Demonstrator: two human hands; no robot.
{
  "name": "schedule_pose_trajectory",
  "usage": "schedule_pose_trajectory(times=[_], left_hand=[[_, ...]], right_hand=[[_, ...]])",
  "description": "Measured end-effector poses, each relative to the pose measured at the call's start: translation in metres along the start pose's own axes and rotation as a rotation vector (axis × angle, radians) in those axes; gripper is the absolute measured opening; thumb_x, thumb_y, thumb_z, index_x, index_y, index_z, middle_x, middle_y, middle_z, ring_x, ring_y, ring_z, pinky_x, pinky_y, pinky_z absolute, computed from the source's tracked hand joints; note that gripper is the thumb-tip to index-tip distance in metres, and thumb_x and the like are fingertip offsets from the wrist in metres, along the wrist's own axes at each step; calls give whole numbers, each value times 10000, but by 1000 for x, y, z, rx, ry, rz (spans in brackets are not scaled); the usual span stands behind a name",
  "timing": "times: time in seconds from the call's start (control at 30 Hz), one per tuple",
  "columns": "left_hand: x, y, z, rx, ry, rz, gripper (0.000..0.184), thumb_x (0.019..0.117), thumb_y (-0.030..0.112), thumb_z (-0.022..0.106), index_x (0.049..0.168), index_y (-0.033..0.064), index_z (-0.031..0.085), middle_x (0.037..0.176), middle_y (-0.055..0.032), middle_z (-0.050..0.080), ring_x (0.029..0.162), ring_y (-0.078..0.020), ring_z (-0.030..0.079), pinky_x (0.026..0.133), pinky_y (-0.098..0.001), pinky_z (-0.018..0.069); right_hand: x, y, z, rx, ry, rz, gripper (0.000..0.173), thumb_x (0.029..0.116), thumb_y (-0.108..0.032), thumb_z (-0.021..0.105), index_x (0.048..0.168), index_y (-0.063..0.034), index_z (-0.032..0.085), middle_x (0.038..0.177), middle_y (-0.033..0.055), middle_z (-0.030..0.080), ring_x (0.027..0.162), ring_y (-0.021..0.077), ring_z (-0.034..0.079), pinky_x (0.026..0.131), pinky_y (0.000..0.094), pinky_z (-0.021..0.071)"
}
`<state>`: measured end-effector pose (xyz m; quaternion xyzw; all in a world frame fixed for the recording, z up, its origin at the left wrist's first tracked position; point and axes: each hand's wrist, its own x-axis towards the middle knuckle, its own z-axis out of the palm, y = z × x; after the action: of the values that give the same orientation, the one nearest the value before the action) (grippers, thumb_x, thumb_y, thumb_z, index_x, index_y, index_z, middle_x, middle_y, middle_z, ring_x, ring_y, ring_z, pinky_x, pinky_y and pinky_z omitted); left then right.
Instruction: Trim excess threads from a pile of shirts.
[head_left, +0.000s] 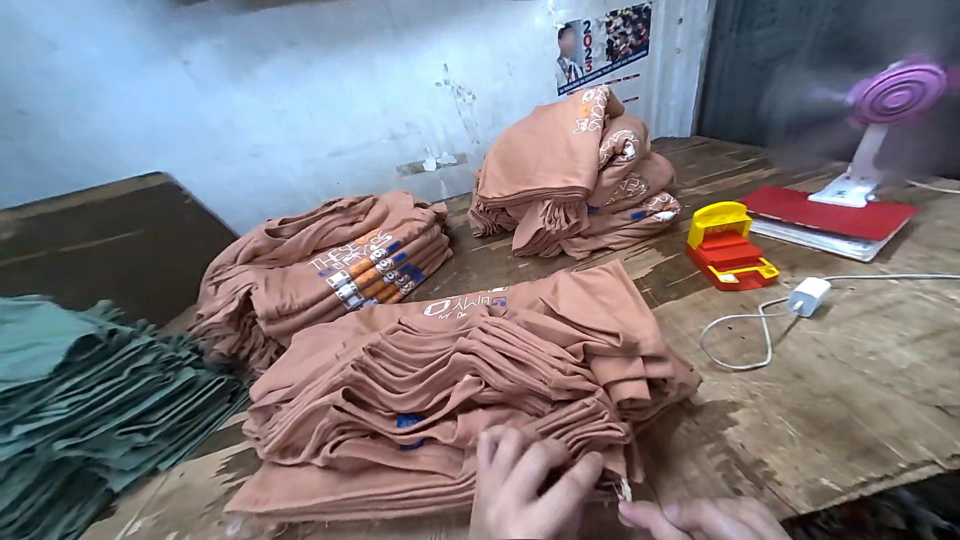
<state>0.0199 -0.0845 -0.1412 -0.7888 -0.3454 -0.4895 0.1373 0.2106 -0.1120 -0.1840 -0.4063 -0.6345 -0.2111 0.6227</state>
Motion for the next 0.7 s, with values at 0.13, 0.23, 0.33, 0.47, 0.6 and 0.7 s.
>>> schedule_pose_trajectory(times=[0.13, 0.23, 0.33, 0.47, 0.6, 0.7], left_hand=[[-4, 2, 21, 108, 96, 115, 169, 938, 281, 703, 1104, 293, 734, 974, 62, 675, 946, -131, 585, 922, -348, 423], [-5, -3, 28, 119, 100, 171, 145, 962, 273, 646, 1081, 274, 729, 946, 57, 682, 895, -142, 574, 875, -353, 408], [-4, -4, 25, 98, 86, 123, 143, 959, 251, 648, 1069, 273, 736, 934, 57, 692, 889, -139, 582, 871, -366, 410], [4, -11, 19, 77, 71, 21, 186, 960, 313, 657, 1120, 292, 749, 971, 49, 703, 897, -133, 602, 849, -383, 433], [14, -21, 20, 93, -1, 9, 204, 952, 318, 652, 1119, 285, 764, 930, 43, 691, 878, -144, 610, 800, -380, 456], [17, -21, 15, 31, -43, -14, 214, 929, 329, 694, 1126, 286, 766, 933, 48, 686, 881, -134, 610, 795, -369, 463]], right_hand=[[2, -4, 8, 6, 28, 30, 54, 959, -325, 678, 947, -307, 727, 969, -111, 570, 977, 32, 509, 944, 253, 346], [2, -5, 8, 39, 23, 82, 42, 954, -344, 701, 949, -315, 731, 976, -107, 560, 1037, 37, 501, 996, 263, 332], [-1, -1, 0, 68, -8, 73, 54, 960, -347, 684, 930, -315, 715, 962, -109, 551, 1012, 32, 505, 979, 251, 351], [-18, 5, -13, 92, -221, -27, 117, 971, -364, 632, 940, -284, 712, 968, -74, 603, 1035, 83, 530, 1032, 327, 331], [-27, 3, -9, -65, -278, -90, 188, 932, -475, 689, 922, -292, 731, 1007, -74, 678, 1053, 109, 562, 1050, 372, 309], [-14, 1, 0, -155, -226, -41, 93, 932, -353, 702, 1013, -355, 749, 1146, -63, 643, 1111, 150, 510, 1008, 392, 301]])
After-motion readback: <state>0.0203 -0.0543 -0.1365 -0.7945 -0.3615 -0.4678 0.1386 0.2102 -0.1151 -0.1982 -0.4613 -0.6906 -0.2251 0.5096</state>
